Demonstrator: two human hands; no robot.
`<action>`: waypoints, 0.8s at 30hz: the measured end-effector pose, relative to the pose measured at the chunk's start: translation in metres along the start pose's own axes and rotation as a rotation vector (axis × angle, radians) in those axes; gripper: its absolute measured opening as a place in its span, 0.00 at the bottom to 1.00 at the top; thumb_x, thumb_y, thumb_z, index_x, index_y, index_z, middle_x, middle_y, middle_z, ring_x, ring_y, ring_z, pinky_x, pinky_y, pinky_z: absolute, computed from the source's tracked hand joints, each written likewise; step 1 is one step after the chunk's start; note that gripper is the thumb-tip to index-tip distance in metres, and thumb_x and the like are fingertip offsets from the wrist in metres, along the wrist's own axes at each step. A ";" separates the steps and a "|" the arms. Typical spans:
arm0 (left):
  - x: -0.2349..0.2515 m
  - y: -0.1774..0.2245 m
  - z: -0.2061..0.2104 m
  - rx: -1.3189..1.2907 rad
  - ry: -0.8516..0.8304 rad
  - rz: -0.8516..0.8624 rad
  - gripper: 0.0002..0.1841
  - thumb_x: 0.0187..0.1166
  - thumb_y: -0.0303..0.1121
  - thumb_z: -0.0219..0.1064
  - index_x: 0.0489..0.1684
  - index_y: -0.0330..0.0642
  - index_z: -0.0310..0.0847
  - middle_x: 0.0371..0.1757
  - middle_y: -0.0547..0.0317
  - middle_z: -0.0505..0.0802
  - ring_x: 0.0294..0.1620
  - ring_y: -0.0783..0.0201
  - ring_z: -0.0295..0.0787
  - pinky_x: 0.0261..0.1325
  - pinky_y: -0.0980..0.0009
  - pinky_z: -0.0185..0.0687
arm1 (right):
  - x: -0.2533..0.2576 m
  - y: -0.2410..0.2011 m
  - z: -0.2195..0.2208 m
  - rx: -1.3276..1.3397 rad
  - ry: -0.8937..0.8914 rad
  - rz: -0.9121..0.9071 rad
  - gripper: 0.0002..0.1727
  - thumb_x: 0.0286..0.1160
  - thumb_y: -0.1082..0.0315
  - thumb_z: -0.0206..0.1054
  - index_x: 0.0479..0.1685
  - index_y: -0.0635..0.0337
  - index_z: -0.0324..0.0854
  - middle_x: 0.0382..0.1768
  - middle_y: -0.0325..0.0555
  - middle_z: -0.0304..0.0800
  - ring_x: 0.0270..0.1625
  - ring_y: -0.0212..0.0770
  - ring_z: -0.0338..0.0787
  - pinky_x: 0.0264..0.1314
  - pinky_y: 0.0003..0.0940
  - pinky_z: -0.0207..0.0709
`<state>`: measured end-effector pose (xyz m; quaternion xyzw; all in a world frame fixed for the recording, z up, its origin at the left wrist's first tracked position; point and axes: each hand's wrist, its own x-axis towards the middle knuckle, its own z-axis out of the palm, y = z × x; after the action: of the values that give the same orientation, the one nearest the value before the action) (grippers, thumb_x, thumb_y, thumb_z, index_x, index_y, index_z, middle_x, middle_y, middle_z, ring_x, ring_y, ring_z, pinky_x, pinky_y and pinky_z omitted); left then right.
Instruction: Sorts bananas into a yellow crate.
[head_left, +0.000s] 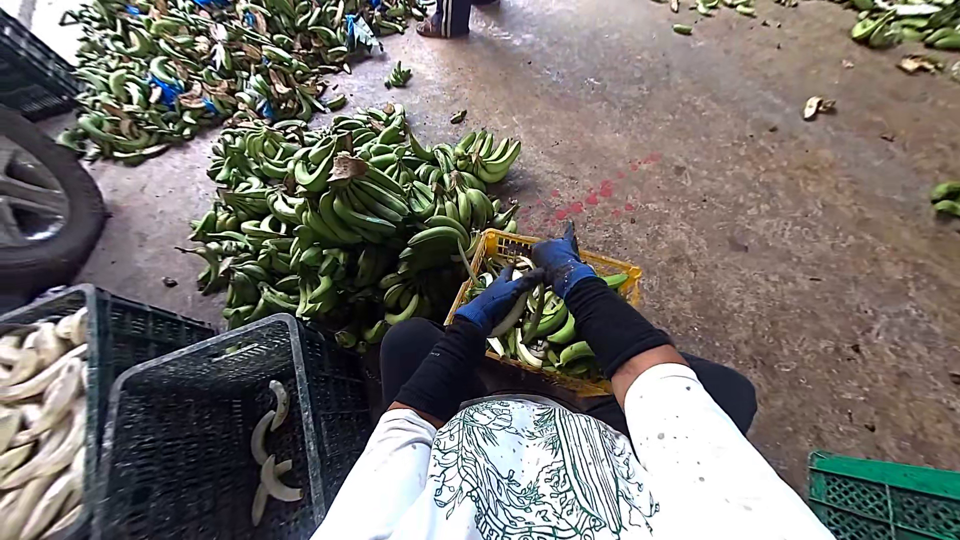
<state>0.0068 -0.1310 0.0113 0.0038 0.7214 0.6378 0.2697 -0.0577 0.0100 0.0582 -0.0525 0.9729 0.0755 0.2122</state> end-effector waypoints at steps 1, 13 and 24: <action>0.001 0.002 -0.002 -0.143 0.045 -0.034 0.45 0.77 0.66 0.65 0.92 0.57 0.52 0.59 0.44 0.89 0.45 0.52 0.90 0.43 0.51 0.89 | 0.002 0.002 0.001 0.009 0.026 0.034 0.18 0.72 0.68 0.74 0.60 0.65 0.86 0.62 0.65 0.90 0.76 0.72 0.80 0.89 0.81 0.38; 0.001 0.022 -0.037 -1.063 0.465 0.088 0.19 0.86 0.52 0.57 0.63 0.50 0.70 0.37 0.53 0.85 0.28 0.58 0.84 0.34 0.59 0.86 | -0.013 0.019 0.018 0.200 0.323 0.075 0.30 0.72 0.47 0.68 0.63 0.63 0.85 0.60 0.61 0.93 0.81 0.69 0.76 0.91 0.79 0.26; -0.014 0.011 -0.028 -1.273 0.475 -0.017 0.09 0.84 0.44 0.58 0.45 0.50 0.69 0.35 0.55 0.85 0.29 0.61 0.85 0.32 0.65 0.86 | -0.042 -0.016 0.045 0.314 0.296 -0.006 0.27 0.73 0.48 0.67 0.61 0.60 0.87 0.62 0.56 0.92 0.83 0.63 0.75 0.92 0.77 0.23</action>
<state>0.0042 -0.1592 0.0280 -0.3016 0.2449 0.9196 0.0584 0.0003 0.0052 0.0335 -0.0321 0.9931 -0.0862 0.0728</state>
